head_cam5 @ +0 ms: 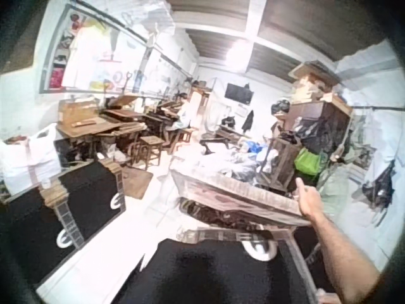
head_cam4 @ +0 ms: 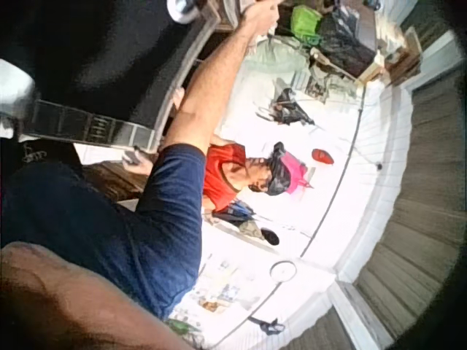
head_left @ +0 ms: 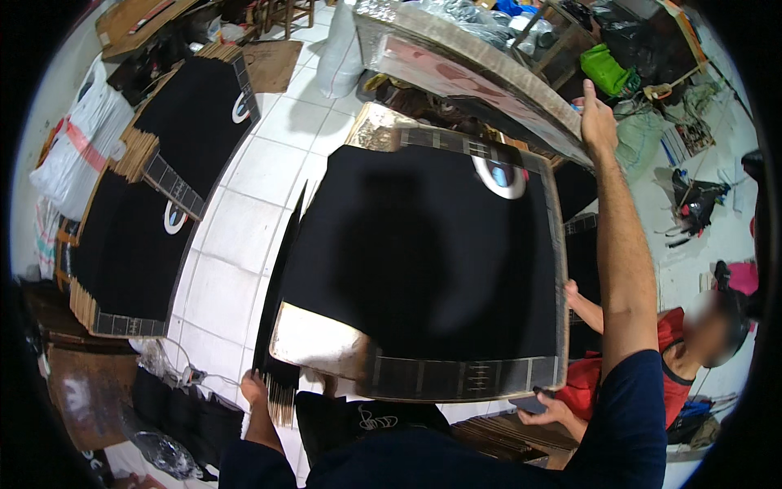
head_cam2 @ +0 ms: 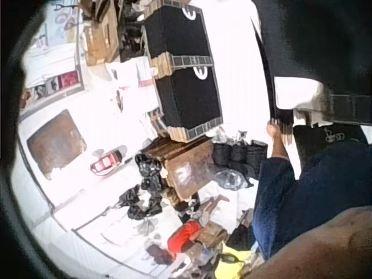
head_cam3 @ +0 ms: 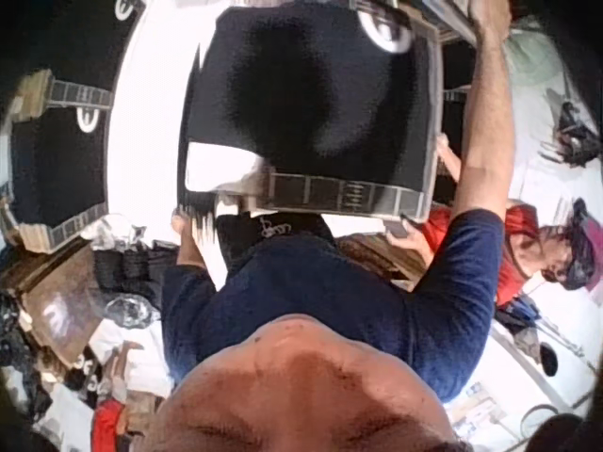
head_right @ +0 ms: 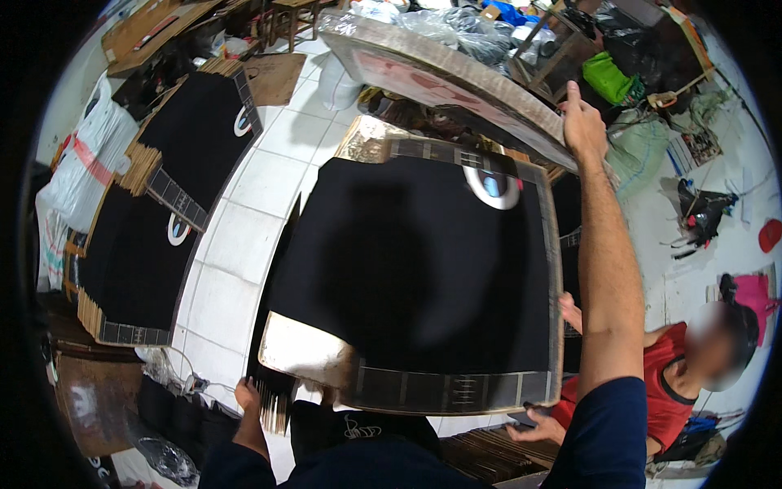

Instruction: The person performs screen printing on black fabric pieces. They repeatedly place a screen frame over the fabric, use a squeegee to pull ink across the mesh, lift the screen to reveal the printed design, and then move to the next piece.

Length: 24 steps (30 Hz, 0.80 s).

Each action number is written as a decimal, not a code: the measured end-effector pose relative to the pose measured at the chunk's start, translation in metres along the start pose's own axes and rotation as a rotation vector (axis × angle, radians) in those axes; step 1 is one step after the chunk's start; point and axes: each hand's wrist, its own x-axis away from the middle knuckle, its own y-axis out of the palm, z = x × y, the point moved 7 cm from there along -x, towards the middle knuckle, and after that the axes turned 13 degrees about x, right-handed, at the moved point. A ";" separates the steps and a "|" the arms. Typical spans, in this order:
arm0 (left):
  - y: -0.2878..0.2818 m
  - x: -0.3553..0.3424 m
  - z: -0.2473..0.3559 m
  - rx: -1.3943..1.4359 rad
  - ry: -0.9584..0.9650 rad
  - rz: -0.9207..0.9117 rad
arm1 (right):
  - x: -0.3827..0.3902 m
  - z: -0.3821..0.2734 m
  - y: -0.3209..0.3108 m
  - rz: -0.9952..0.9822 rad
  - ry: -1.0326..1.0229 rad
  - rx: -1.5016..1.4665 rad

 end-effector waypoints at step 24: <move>-0.644 0.018 0.299 0.179 0.292 0.660 | -0.052 -0.010 -0.009 -0.085 -0.003 -0.027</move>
